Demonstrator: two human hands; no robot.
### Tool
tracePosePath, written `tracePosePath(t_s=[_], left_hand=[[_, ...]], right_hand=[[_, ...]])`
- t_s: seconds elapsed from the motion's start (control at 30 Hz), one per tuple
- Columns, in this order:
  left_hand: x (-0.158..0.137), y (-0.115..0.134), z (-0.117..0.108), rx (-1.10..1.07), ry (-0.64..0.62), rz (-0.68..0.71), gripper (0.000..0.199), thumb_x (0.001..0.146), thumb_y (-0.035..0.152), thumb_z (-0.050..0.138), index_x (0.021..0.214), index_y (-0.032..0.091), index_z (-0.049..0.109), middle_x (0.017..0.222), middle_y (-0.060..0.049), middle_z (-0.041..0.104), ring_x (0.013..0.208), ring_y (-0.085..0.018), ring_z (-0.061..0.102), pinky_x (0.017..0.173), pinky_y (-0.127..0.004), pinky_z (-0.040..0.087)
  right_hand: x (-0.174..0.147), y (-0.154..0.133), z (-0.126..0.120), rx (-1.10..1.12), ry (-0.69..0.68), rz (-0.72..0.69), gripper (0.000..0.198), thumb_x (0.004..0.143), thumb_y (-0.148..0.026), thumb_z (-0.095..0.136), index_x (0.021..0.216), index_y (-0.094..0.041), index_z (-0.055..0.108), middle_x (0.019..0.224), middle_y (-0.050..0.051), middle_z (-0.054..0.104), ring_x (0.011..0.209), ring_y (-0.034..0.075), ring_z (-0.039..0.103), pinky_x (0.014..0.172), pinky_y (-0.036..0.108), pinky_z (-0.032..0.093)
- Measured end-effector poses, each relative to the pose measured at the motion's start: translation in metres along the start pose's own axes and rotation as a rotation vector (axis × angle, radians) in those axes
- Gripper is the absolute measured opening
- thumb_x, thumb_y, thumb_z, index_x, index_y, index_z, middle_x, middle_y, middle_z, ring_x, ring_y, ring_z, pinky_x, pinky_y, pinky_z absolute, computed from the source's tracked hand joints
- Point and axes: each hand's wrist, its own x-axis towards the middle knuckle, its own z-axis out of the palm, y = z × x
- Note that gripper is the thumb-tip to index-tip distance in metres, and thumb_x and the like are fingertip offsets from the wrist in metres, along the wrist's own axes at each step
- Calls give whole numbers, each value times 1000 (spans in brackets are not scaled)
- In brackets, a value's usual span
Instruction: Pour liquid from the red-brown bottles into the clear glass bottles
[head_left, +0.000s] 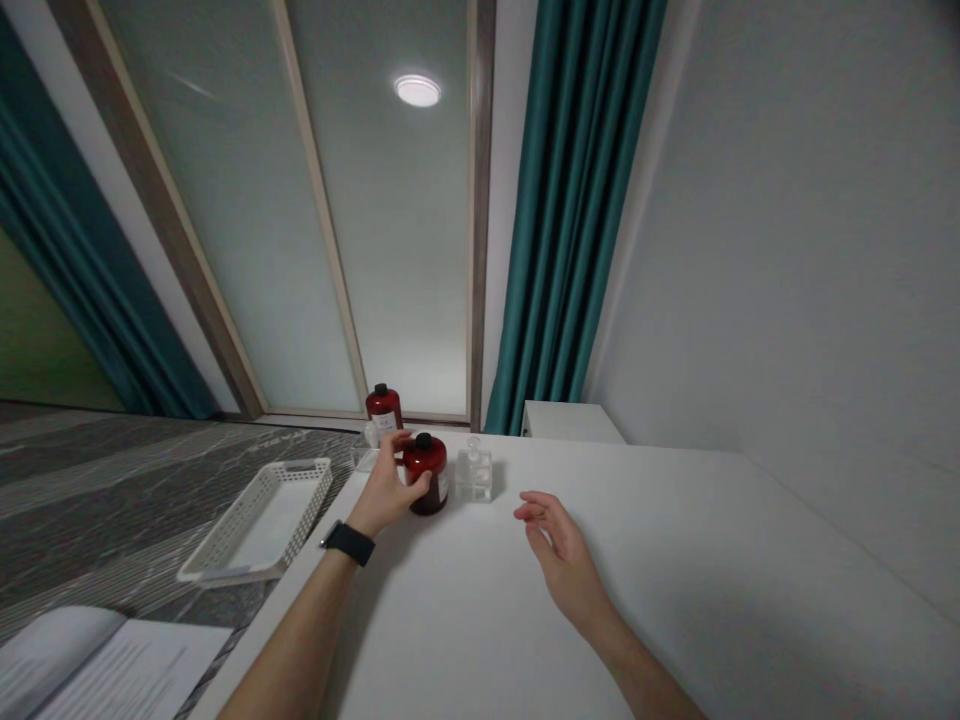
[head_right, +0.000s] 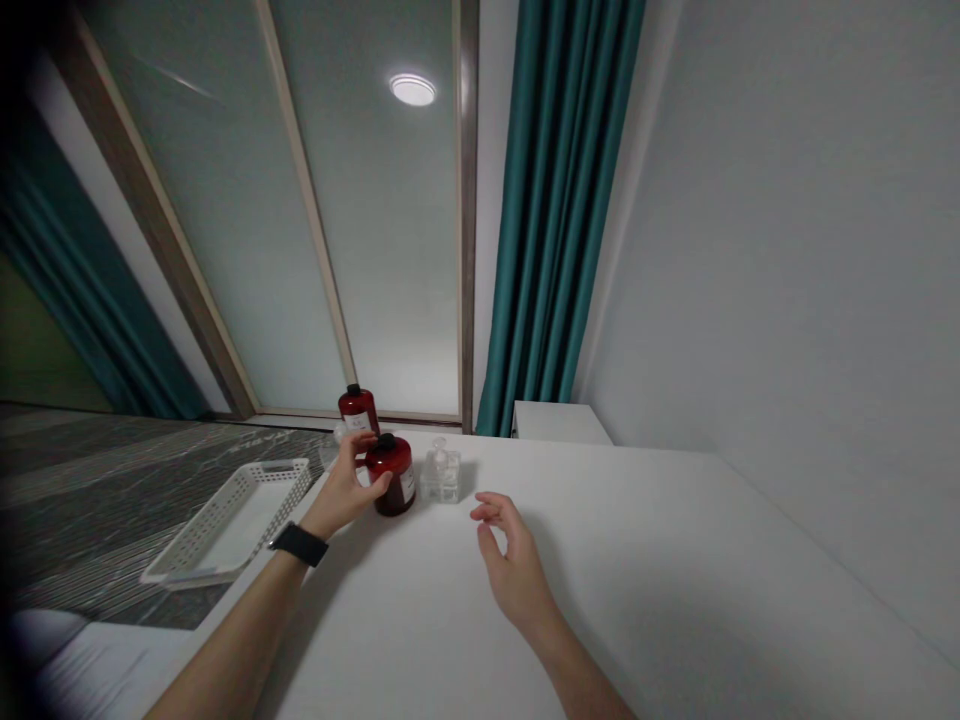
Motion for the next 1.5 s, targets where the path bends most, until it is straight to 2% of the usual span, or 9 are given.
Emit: tracePosePath(t_s=[0.2, 0.33, 0.43, 0.57, 0.8, 0.97, 1.07, 1.3, 1.5], left_hand=[[2, 1, -9, -87, -45, -47, 66, 76, 31, 67, 133, 19, 36, 118, -13, 61, 112, -28, 61, 90, -47, 52], [1, 7, -16, -103, 64, 68, 47, 89, 31, 54, 133, 19, 42, 114, -11, 61, 108, -25, 60, 91, -44, 49], [-3, 18, -18, -131, 167, 195, 33, 90, 28, 54, 122, 19, 52, 103, -7, 63, 96, -22, 61, 86, -39, 49], [-10, 32, -18, -293, 167, 247, 19, 93, 27, 53, 109, 18, 58, 87, -4, 63, 80, -19, 61, 76, -33, 50], [-14, 40, -10, -307, 90, 181, 19, 93, 29, 53, 106, 17, 59, 81, -3, 63, 74, -19, 62, 69, -31, 51], [-16, 39, -5, -301, 138, 192, 17, 93, 29, 53, 102, 17, 59, 76, -2, 62, 68, -18, 61, 65, -30, 49], [-17, 38, -3, -320, 166, 214, 19, 93, 30, 53, 107, 17, 58, 73, -1, 61, 66, -17, 60, 65, -30, 49], [-18, 39, -1, -336, 172, 227, 21, 93, 29, 54, 110, 17, 57, 70, 0, 60, 64, -17, 59, 64, -29, 48], [-23, 43, 4, -306, 107, 162, 14, 93, 29, 53, 98, 18, 61, 72, -1, 62, 63, -16, 60, 60, -28, 48]], right_hand=[[0, 2, 1, -5, -18, 17, 28, 89, -35, 55, 114, -24, 60, 98, 6, 66, 93, 22, 62, 92, 39, 47], [1, 5, 3, -9, -46, 11, 28, 88, -34, 55, 113, -23, 60, 96, 6, 66, 92, 22, 63, 90, 39, 48], [1, 10, 4, -40, -54, -12, 27, 87, -30, 55, 113, -24, 60, 96, 5, 66, 93, 22, 63, 90, 40, 48], [8, 20, 2, -130, -72, -71, 32, 84, -23, 56, 116, -24, 60, 99, 5, 68, 95, 21, 63, 94, 41, 47], [55, 40, 4, -203, -101, -95, 56, 77, -24, 64, 131, -23, 49, 110, 6, 64, 104, 23, 61, 100, 46, 44], [89, 41, 18, -202, -147, -117, 82, 69, -25, 76, 142, -25, 41, 131, 10, 57, 124, 25, 52, 109, 47, 36], [101, 43, 24, -204, -183, -103, 91, 66, -24, 79, 146, -27, 36, 133, 10, 57, 126, 26, 52, 110, 48, 34], [105, 48, 26, -211, -231, -41, 95, 67, -25, 80, 150, -26, 33, 127, 9, 62, 117, 25, 58, 106, 48, 39], [86, 39, 7, -223, -233, -43, 93, 66, -20, 79, 148, -25, 36, 126, 9, 63, 115, 25, 60, 107, 48, 39]])
